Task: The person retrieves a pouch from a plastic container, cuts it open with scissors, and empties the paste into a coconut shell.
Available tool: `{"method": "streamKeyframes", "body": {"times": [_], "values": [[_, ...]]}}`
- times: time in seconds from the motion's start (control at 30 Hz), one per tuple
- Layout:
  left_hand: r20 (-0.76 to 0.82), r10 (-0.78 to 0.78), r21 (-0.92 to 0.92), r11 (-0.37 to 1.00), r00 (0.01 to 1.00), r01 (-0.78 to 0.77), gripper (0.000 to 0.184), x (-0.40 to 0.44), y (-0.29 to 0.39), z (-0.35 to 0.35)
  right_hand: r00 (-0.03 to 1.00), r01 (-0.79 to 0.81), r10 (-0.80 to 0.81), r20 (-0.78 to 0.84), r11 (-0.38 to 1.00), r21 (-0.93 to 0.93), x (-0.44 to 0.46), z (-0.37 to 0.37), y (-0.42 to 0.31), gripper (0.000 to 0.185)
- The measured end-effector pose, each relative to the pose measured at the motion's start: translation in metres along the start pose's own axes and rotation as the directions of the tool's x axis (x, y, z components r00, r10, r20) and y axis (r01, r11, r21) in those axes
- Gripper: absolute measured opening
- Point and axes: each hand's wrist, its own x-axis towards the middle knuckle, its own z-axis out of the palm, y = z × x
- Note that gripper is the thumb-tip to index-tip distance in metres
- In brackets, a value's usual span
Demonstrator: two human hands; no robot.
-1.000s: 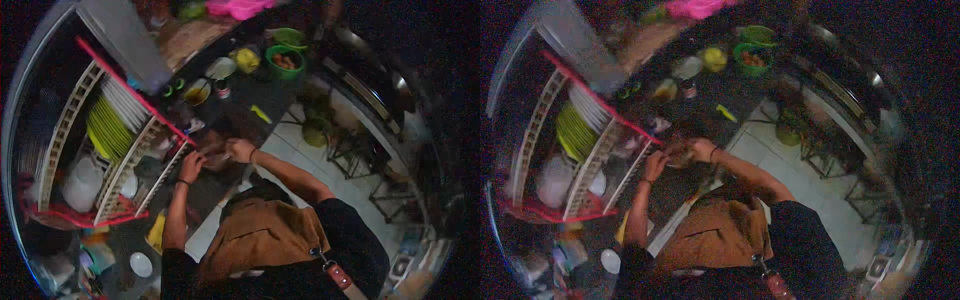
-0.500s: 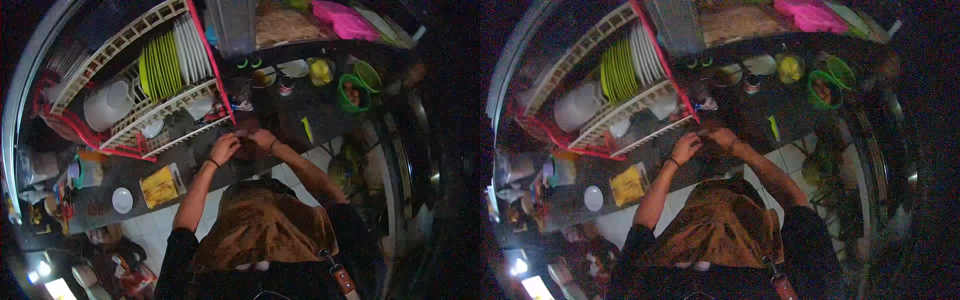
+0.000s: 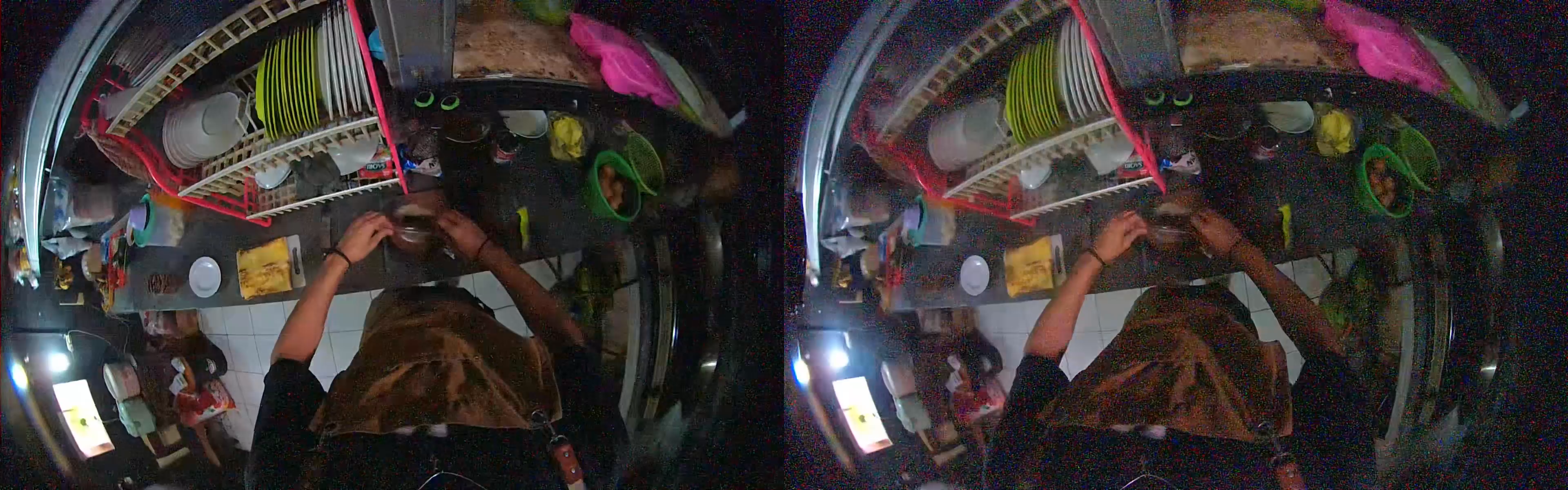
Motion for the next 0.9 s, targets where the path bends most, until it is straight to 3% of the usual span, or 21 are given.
{"method": "streamKeyframes", "body": {"times": [0.03, 0.07, 0.1, 0.13, 0.17, 0.2, 0.23, 0.27, 0.3, 0.37, 0.4, 0.43, 0.47, 0.53, 0.67, 0.77, 0.9], "values": [[0.012, -0.076, 0.016, 0.997, 0.997, 0.076, 0.017, -0.001, -0.002, -0.003, 0.992, 0.115, -0.124, -0.014, 0.952, -0.283, 0.004, 0.008, 0.016, 0.034], [0.024, -0.151, 0.033, 0.988, 0.988, 0.151, 0.015, -0.003, -0.004, -0.007, 0.969, 0.212, -0.248, 0.006, 0.814, -0.541, 0.007, 0.015, 0.032, 0.033], [0.02, -0.164, 0.035, 0.986, 0.986, 0.163, 0.015, -0.009, -0.007, -0.007, 0.967, 0.224, -0.254, 0.017, 0.813, -0.537, 0.012, 0.019, 0.059, 0.033], [0.01, -0.321, -0.095, 0.942, 0.947, 0.321, 0.012, -0.015, -0.013, -0.01, 0.884, 0.431, -0.468, 0.007, 0.808, -0.401, 0.018, 0.019, 0.091, 0.035], [0.019, -0.466, -0.224, 0.86, 0.885, 0.458, 0.009, -0.019, -0.019, -0.015, 0.824, 0.531, -0.566, -0.015, 0.781, -0.328, 0.019, 0.015, 0.09, 0.036], [-0.067, -0.384, -0.171, 0.914, 0.921, 0.369, 0.016, -0.024, -0.023, -0.023, 0.753, 0.627, -0.657, -0.037, 0.734, -0.262, 0.02, 0.01, 0.089, 0.037], [-0.072, -0.388, -0.169, 0.913, 0.919, 0.372, 0.016, -0.019, -0.016, -0.027, 0.919, 0.382, -0.393, 0.017, 0.883, -0.273, 0.013, -0.002, 0.057, 0.04], [-0.116, -0.357, -0.164, 0.927, 0.927, 0.336, 0.018, -0.013, 0.001, -0.031, 0.994, 0.102, -0.084, 0.072, 0.949, -0.297, 0.004, -0.009, 0.03, 0.043], [-0.163, -0.325, -0.155, 0.941, 0.932, 0.301, 0.021, -0.007, 0.014, -0.03, 0.993, 0.108, -0.087, 0.083, 0.949, -0.297, 0.004, -0.01, 0.02, 0.043], [-0.167, -0.311, -0.141, 0.947, 0.936, 0.289, 0.021, 0.011, 0.028, -0.011, 0.916, 0.363, -0.397, -0.052, 0.878, -0.311, 0.008, -0.011, 0.0, 0.039], [-0.165, -0.285, -0.126, 0.956, 0.944, 0.266, 0.023, 0.018, 0.033, -0.006, 0.913, 0.37, -0.405, -0.051, 0.874, -0.314, 0.01, -0.01, -0.018, 0.039], [-0.301, -0.045, 0.17, 0.98, 0.953, 0.099, 0.027, 0.016, 0.031, 0.004, 0.84, 0.453, -0.52, -0.153, 0.829, -0.328, 0.011, -0.008, -0.035, 0.034], [-0.307, -0.042, 0.172, 0.98, 0.951, 0.098, 0.027, 0.015, 0.024, 0.009, 0.744, 0.527, -0.62, -0.249, 0.773, -0.353, 0.013, -0.007, -0.047, 0.03], [-0.035, -0.331, -0.181, 0.93, 0.943, 0.32, 0.021, 0.013, 0.019, 0.011, 0.773, 0.492, -0.584, -0.247, 0.798, -0.349, 0.028, 0.012, -0.04, 0.025], [-0.044, -0.364, -0.168, 0.921, 0.93, 0.352, 0.017, 0.018, 0.03, 0.006, 0.864, 0.404, -0.471, -0.175, 0.858, -0.317, 0.051, 0.031, -0.03, 0.018], [-0.094, -0.319, -0.134, 0.943, 0.943, 0.306, 0.014, 0.018, 0.024, 0.014, 0.864, 0.391, -0.471, -0.18, 0.851, -0.351, 0.046, 0.019, -0.039, 0.018], [-0.129, -0.301, -0.232, 0.936, 0.945, 0.267, 0.011, 0.019, 0.033, 0.012, 0.873, 0.417, -0.471, -0.123, 0.854, -0.312, 0.037, 0.011, -0.041, 0.017]]}}
